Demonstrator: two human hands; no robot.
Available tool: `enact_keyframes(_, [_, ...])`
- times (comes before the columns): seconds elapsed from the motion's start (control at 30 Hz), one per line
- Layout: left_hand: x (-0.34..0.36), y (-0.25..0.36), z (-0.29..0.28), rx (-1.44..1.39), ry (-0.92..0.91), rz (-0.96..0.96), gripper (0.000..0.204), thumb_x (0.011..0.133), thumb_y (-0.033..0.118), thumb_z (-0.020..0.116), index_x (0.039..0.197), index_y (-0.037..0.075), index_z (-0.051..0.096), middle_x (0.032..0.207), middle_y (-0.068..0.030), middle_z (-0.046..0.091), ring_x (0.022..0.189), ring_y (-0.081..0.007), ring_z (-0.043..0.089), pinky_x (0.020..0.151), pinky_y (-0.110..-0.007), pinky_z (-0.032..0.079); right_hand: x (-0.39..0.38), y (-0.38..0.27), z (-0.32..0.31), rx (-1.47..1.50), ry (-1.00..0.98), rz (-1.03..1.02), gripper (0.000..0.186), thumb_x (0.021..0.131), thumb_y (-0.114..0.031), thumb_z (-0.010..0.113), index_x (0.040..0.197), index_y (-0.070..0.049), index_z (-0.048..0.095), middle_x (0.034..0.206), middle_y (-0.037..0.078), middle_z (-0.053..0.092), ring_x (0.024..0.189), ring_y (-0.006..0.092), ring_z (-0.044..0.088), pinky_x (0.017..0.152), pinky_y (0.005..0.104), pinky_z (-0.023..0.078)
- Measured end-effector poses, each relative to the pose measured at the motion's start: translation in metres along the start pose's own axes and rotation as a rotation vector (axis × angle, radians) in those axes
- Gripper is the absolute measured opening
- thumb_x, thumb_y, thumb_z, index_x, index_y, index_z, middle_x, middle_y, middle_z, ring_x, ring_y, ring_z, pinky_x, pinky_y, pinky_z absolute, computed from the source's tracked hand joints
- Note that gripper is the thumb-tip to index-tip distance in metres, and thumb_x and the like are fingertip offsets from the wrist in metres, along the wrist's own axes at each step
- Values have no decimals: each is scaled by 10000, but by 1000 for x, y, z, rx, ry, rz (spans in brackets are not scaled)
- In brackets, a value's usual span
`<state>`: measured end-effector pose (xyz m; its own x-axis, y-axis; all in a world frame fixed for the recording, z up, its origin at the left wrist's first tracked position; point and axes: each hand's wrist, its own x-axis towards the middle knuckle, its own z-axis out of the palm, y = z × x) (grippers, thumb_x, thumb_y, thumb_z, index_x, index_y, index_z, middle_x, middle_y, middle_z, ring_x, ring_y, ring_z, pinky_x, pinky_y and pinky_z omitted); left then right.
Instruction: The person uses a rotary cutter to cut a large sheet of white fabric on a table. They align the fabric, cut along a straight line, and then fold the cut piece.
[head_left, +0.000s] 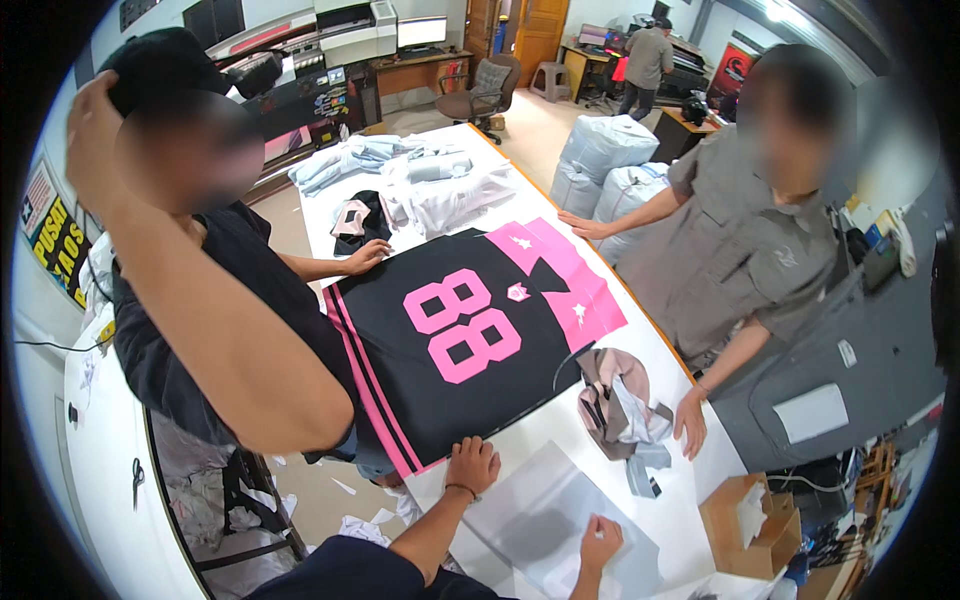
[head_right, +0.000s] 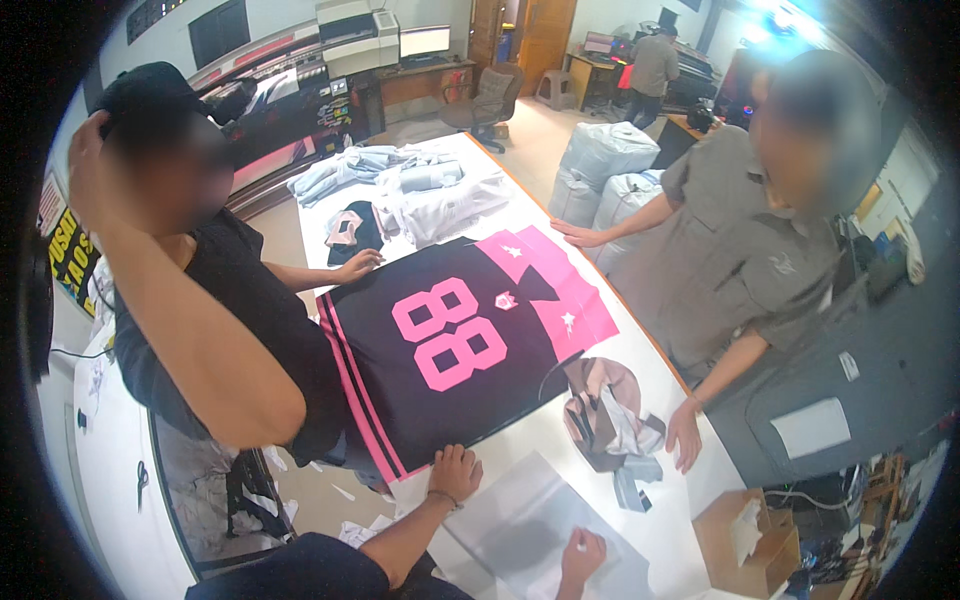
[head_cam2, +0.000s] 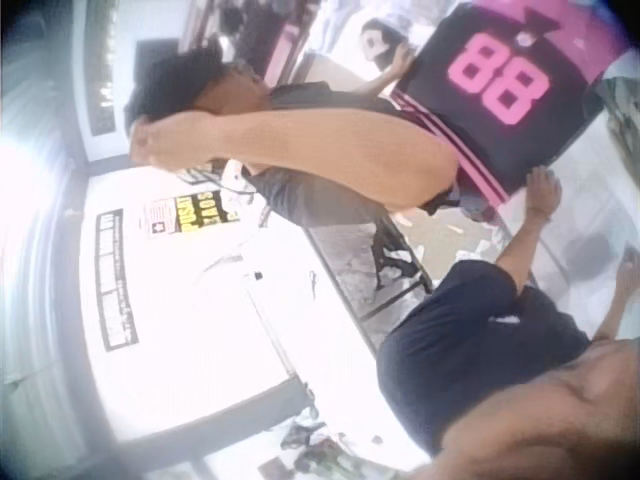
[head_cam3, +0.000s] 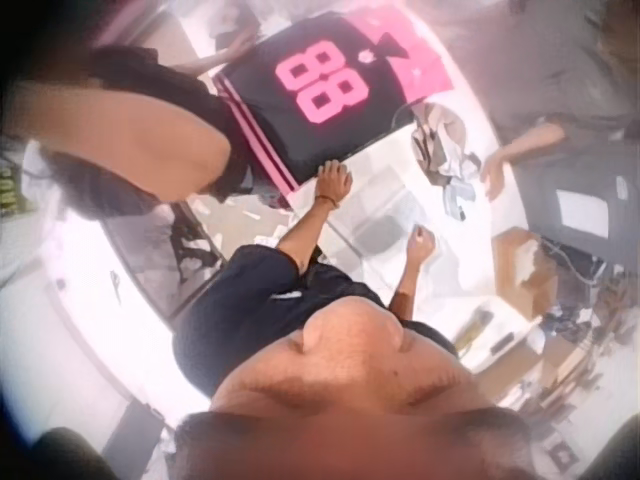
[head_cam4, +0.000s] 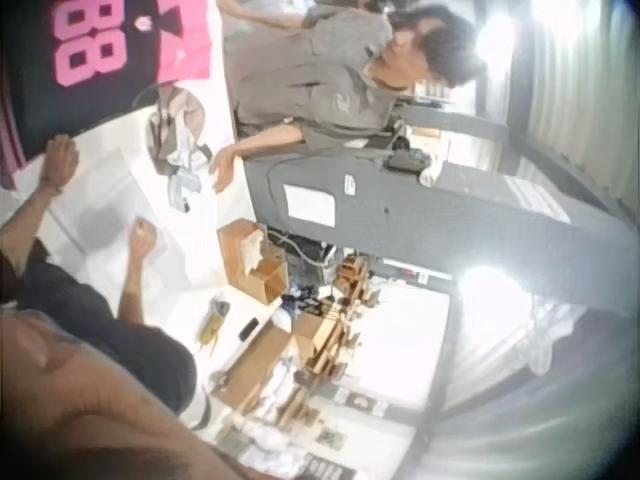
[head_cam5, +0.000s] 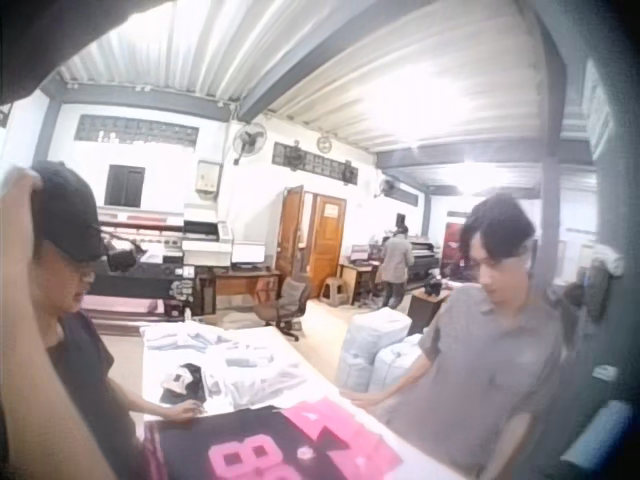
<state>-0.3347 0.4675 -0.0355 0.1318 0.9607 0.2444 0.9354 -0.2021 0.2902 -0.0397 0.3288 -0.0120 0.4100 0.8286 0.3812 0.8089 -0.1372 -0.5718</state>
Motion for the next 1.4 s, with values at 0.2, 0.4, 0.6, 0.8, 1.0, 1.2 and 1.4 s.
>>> enact_keyframes(0.2, [-6,-2,17,-42,96,24,169,898,266,601,888,98,620,903,-89,580,922,-293,558,816,-465,416,-105,73,-149,-226,208,331,122,862,-105,714,829,8,684,755,116,634,681,293,591,631,411,478])
enact_keyframes(0.4, [-62,15,0,-245,126,-60,233,927,310,624,986,86,643,1003,-91,614,1008,-309,565,854,-492,437,-191,132,-219,-335,283,552,227,880,-157,693,1011,26,663,974,167,598,910,327,575,769,439,479])
enact_keyframes(0.6, [-134,36,-8,-55,55,-172,453,863,427,689,1145,82,603,1105,-130,593,1103,-331,525,909,-506,436,-253,152,-231,-411,277,571,322,876,-247,685,1054,20,658,1090,200,550,1061,391,504,887,525,442])
enact_keyframes(0.8, [-126,46,-14,-108,-156,-374,464,828,428,726,1120,85,617,1125,-138,589,1134,-338,515,930,-502,445,-273,162,-241,-431,258,602,337,865,-239,685,1105,-7,645,1170,205,519,1105,402,483,911,536,431])
enact_keyframes(1.0, [-114,42,-6,-59,-289,-440,376,835,413,721,1028,95,670,1137,-128,605,1170,-347,523,967,-503,468,-285,177,-244,-442,320,678,384,861,-209,712,1167,6,623,1260,238,484,1167,421,464,996,508,417])
enact_keyframes(1.2, [-103,37,-12,-84,-326,-409,366,850,371,693,1080,89,656,1069,-143,673,1057,-326,646,930,-490,496,-269,173,-250,-321,368,844,438,850,-200,727,1200,26,593,1229,235,501,1158,428,482,997,508,425])
enact_keyframes(1.4, [-93,29,-7,-187,-336,-442,465,770,347,743,1122,57,653,1081,-197,710,1021,-381,682,885,-462,545,-272,200,-246,-387,456,902,527,812,-146,768,1271,-10,547,1220,208,499,1144,409,515,930,489,485])
